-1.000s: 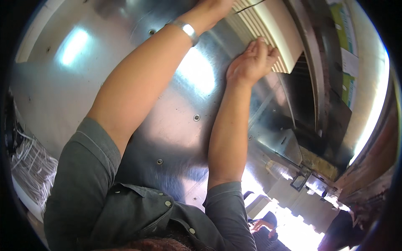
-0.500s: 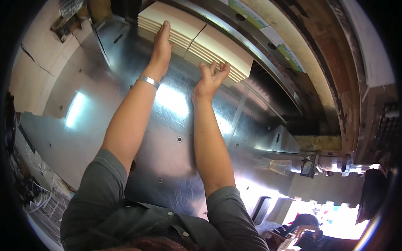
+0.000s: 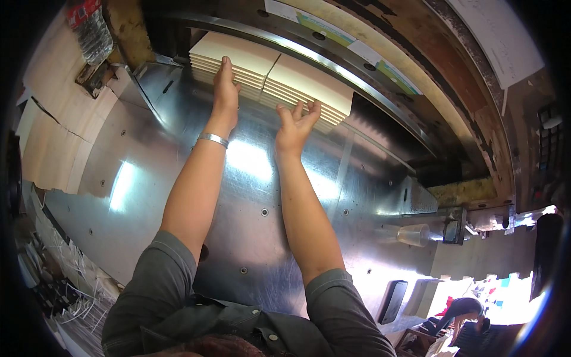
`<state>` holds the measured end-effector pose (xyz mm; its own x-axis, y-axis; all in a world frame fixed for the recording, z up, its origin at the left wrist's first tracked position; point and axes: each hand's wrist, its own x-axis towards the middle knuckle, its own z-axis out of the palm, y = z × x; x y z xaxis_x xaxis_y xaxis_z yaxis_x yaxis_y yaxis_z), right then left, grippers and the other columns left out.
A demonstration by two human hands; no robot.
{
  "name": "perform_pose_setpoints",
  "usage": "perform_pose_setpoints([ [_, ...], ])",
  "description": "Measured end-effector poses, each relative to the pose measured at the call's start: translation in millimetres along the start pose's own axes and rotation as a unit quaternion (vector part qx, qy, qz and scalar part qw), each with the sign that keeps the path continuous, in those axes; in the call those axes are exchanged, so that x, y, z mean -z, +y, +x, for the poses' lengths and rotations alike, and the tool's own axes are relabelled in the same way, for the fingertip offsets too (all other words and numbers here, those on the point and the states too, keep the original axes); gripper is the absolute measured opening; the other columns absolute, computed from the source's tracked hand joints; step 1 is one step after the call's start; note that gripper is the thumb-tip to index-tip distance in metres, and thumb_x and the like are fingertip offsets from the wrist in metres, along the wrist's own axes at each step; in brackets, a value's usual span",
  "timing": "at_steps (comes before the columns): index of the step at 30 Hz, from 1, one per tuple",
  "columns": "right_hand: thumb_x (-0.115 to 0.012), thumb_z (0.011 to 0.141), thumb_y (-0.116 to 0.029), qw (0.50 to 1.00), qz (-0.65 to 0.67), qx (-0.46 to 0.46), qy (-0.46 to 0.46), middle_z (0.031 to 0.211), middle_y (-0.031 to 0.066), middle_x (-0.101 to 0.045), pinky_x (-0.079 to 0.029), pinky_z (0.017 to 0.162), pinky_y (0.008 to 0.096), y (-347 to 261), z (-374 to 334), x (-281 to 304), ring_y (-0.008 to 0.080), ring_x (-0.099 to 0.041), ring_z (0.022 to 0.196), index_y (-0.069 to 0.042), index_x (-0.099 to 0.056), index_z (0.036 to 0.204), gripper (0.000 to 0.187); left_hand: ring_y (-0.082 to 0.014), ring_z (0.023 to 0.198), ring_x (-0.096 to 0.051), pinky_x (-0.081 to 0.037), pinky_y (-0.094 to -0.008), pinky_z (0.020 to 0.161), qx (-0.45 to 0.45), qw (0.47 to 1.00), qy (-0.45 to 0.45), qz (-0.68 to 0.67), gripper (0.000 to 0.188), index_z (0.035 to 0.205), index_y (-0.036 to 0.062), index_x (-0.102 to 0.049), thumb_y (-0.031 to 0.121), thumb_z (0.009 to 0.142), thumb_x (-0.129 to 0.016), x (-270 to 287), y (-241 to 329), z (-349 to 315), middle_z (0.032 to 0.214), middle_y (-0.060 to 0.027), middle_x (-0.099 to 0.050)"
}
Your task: The person takes a stack of white paper, aligns it against the guide of an industrial paper cutter, and uses the machine to trim the paper. The person then removes the trimmed stack and adds it to a larger pile.
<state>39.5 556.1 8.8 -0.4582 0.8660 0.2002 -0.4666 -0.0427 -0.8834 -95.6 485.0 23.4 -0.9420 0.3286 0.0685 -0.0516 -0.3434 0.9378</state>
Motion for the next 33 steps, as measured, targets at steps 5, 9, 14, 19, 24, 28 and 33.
perform_pose_setpoints([
  [5, -0.072, 0.083, -0.003, 1.0, -0.009, 0.007, -0.009, 0.157, 0.0234, -0.014, -0.024, 0.121, 0.0433, 2.6, 1.2, 0.8, 0.0403, -0.011, 0.154, 0.0, -0.003, 0.156, 0.101, -0.0343, 0.148, -0.025, -0.026, -0.047, 0.122, 0.002, 1.0, -0.008, 0.003, 0.09, 0.157, -0.0035, -0.019, 0.064, 0.101, -0.04, 4.2, -1.7, 1.1, 0.158, -0.0249, -0.025],
  [9, -0.071, 0.083, -0.002, 1.0, -0.012, 0.004, 0.0, 0.157, 0.0236, -0.014, -0.021, 0.122, 0.0445, 6.1, -0.6, 1.4, 0.0418, -0.011, 0.154, -0.002, -0.003, 0.157, 0.1, -0.039, 0.15, -0.018, -0.016, -0.0469, 0.122, -0.009, 1.0, -0.002, 0.021, 0.079, 0.15, -0.005, -0.036, 0.059, 0.103, -0.033, 0.2, -0.9, -1.8, 0.158, -0.0281, -0.024],
  [14, -0.07, 0.082, 0.001, 1.0, 0.002, 0.0, 0.003, 0.164, 0.0205, -0.006, -0.03, 0.12, 0.0489, 4.1, 1.0, 5.3, 0.0402, -0.01, 0.154, -0.005, 0.0, 0.159, 0.104, -0.0315, 0.152, -0.021, -0.018, -0.0403, 0.123, 0.004, 1.0, 0.014, -0.013, 0.079, 0.154, -0.0029, -0.032, 0.057, 0.103, -0.04, -6.6, -9.0, 0.6, 0.164, -0.0195, -0.024],
  [19, -0.071, 0.077, 0.004, 0.999, -0.028, 0.033, 0.027, 0.165, 0.0209, -0.009, -0.026, 0.123, 0.045, 31.7, 9.4, -1.6, 0.0399, -0.018, 0.152, -0.003, -0.004, 0.159, 0.106, -0.0295, 0.143, -0.034, -0.026, -0.0475, 0.119, 0.064, 0.995, 0.039, -0.065, 0.08, 0.156, 0.0047, -0.031, 0.058, 0.1, -0.049, 1.3, -7.5, 11.8, 0.156, -0.0177, -0.034],
  [24, -0.071, 0.076, 0.003, 0.99, -0.042, 0.117, 0.062, 0.162, 0.0238, -0.013, -0.028, 0.122, 0.0448, 43.9, 20.0, 4.3, 0.0407, -0.016, 0.153, -0.001, -0.008, 0.157, 0.103, -0.034, 0.151, -0.026, -0.027, -0.0445, 0.121, 0.042, 0.999, 0.005, -0.032, 0.083, 0.16, 0.0023, -0.02, 0.057, 0.102, -0.044, -2.4, -5.8, 11.1, 0.165, -0.0168, -0.021],
  [28, -0.073, 0.074, 0.0, 0.991, -0.078, 0.105, 0.029, 0.162, 0.0249, -0.012, -0.028, 0.122, 0.0438, 26.2, 11.7, -0.3, 0.0409, -0.024, 0.15, -0.001, -0.007, 0.159, 0.108, -0.0358, 0.151, -0.024, -0.025, -0.0447, 0.122, 0.043, 0.997, -0.023, -0.056, 0.083, 0.159, 0.0012, -0.019, 0.057, 0.103, -0.045, 16.1, -14.2, 24.6, 0.165, -0.0204, -0.019],
  [33, -0.076, 0.075, -0.009, 0.964, -0.251, 0.071, -0.045, 0.159, 0.0286, -0.023, -0.032, 0.119, 0.043, -16.5, -42.3, 32.0, 0.0401, -0.034, 0.145, -0.003, -0.005, 0.161, 0.112, -0.038, 0.15, -0.026, -0.03, -0.0465, 0.121, 0.008, 0.997, -0.036, -0.073, 0.072, 0.158, -0.0031, -0.017, 0.04, 0.106, -0.044, 17.5, -25.6, 13.5, 0.163, -0.024, -0.019],
])
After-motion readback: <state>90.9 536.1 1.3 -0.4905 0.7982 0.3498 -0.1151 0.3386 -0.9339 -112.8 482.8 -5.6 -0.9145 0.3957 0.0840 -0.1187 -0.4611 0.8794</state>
